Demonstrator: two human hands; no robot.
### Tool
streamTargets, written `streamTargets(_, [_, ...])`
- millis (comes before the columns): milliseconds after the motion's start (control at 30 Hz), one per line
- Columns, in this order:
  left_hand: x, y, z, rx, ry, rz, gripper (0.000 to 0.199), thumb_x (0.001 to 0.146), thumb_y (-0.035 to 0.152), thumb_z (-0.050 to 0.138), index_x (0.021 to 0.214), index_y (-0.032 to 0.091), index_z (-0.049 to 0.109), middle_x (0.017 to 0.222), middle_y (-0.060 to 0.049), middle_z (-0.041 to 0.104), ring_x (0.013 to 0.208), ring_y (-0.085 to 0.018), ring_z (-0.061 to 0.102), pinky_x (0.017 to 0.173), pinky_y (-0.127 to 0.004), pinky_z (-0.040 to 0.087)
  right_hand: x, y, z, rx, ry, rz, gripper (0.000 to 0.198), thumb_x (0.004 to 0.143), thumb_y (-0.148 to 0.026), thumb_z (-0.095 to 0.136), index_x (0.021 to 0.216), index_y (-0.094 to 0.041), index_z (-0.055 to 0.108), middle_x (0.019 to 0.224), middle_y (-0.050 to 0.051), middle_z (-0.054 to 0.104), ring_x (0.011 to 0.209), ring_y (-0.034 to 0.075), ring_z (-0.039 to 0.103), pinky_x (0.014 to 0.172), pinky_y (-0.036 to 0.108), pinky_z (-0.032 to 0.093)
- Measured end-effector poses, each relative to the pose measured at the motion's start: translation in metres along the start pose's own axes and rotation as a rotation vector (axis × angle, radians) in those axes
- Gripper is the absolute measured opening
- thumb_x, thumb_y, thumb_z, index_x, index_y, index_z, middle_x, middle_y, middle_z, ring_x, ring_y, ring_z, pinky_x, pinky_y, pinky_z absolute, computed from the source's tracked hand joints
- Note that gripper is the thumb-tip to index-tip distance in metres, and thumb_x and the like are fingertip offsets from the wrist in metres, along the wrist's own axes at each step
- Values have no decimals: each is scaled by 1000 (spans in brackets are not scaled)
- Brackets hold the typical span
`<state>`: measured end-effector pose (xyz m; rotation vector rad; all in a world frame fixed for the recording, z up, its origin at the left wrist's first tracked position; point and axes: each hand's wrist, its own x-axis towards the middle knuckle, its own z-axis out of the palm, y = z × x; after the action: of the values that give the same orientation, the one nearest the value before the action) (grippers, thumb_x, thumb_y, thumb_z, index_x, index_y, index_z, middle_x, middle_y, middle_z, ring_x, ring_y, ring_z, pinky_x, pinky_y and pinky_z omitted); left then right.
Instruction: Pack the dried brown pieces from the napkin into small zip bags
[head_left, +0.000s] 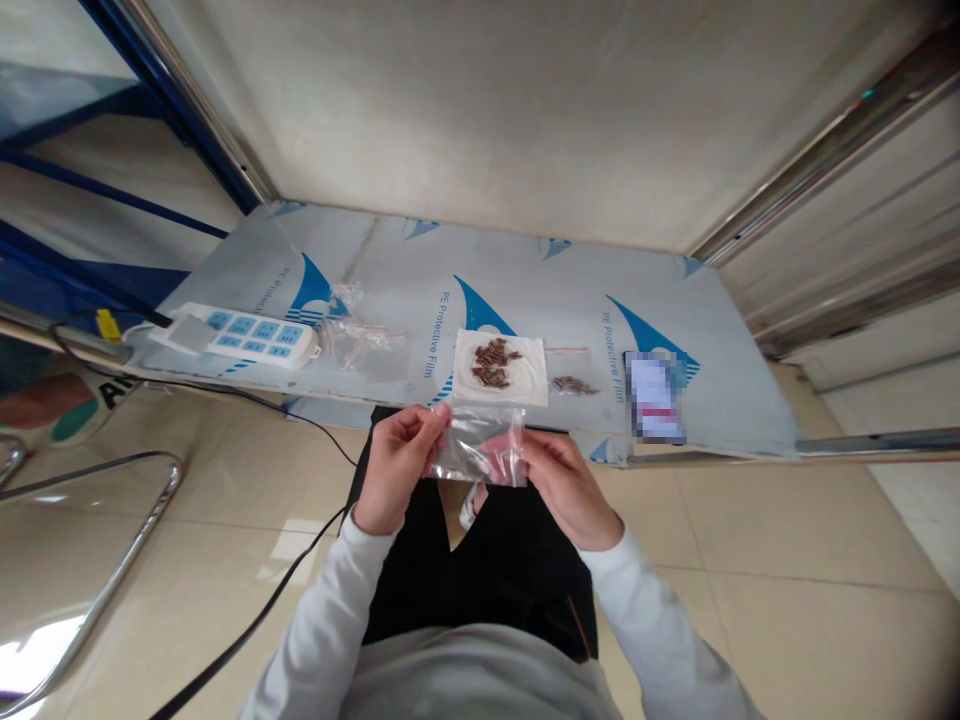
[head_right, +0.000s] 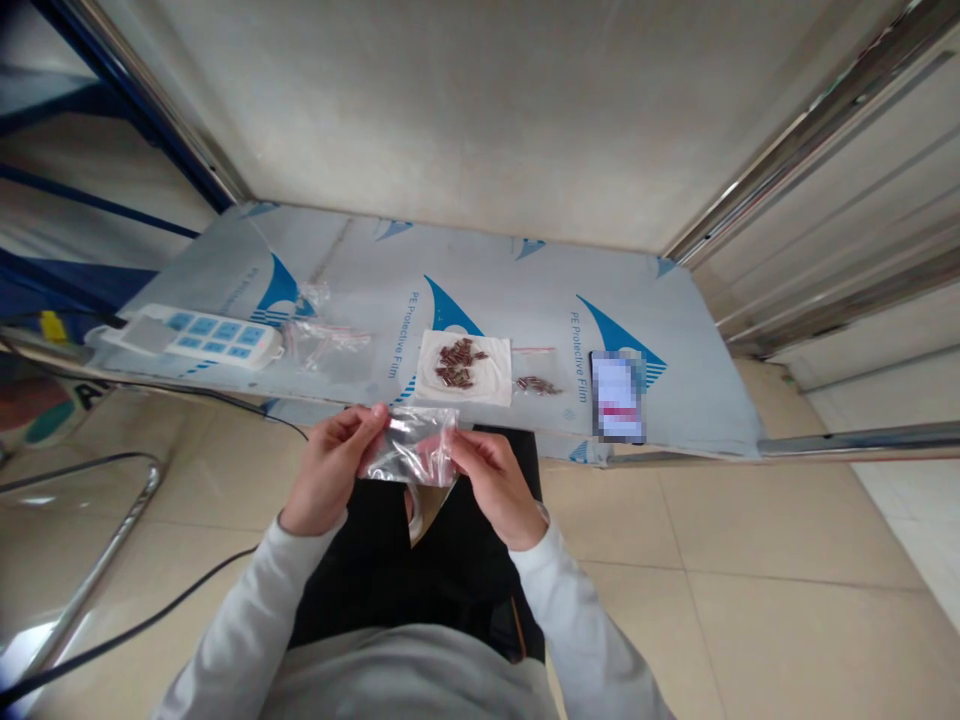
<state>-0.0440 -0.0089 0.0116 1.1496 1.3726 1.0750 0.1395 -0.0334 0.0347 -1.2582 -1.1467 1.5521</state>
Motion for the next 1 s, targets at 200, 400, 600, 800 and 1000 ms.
streamTargets(200, [-6, 14, 0, 621, -145, 592, 99, 58, 50, 80, 141, 18, 36, 144, -18, 43, 133, -35, 40, 109, -51, 34, 6, 3, 4, -432, 114, -163, 39, 90, -42, 52, 67, -15, 69, 59, 1, 64, 54, 13, 56, 52, 23, 41])
streamTargets(400, [-2, 15, 20, 600, -341, 556, 63, 68, 15, 68, 126, 21, 45, 112, -10, 62, 106, -26, 59, 93, -40, 48, 4, -9, 23, -836, 177, -289, 42, 89, -27, 51, 48, -18, 56, 46, -1, 53, 44, 10, 45, 49, 25, 32])
streamTargets(600, [1, 1, 13, 555, -130, 508, 28, 78, 24, 66, 104, 22, 54, 98, -4, 65, 93, -20, 63, 84, -32, 50, 42, 6, -16, -704, 178, -327, 20, 88, -31, 56, 86, -19, 71, 77, 3, 71, 66, 15, 62, 64, 25, 47])
streamTargets(800, [1, -10, 10, 565, -86, 462, 30, 78, 28, 68, 105, 21, 54, 94, -4, 67, 89, -19, 64, 81, -31, 51, 115, 48, -59, -1060, 92, -327, 27, 73, -6, 64, 99, -15, 68, 102, 10, 63, 83, 17, 62, 80, 29, 50])
streamTargets(1000, [1, -14, 6, 568, -70, 414, 35, 78, 30, 68, 109, 21, 53, 93, -4, 67, 89, -19, 64, 83, -33, 50, 134, 54, -57, -1269, -21, -339, 19, 85, -10, 55, 95, -17, 70, 97, 9, 63, 94, 19, 61, 89, 28, 45])
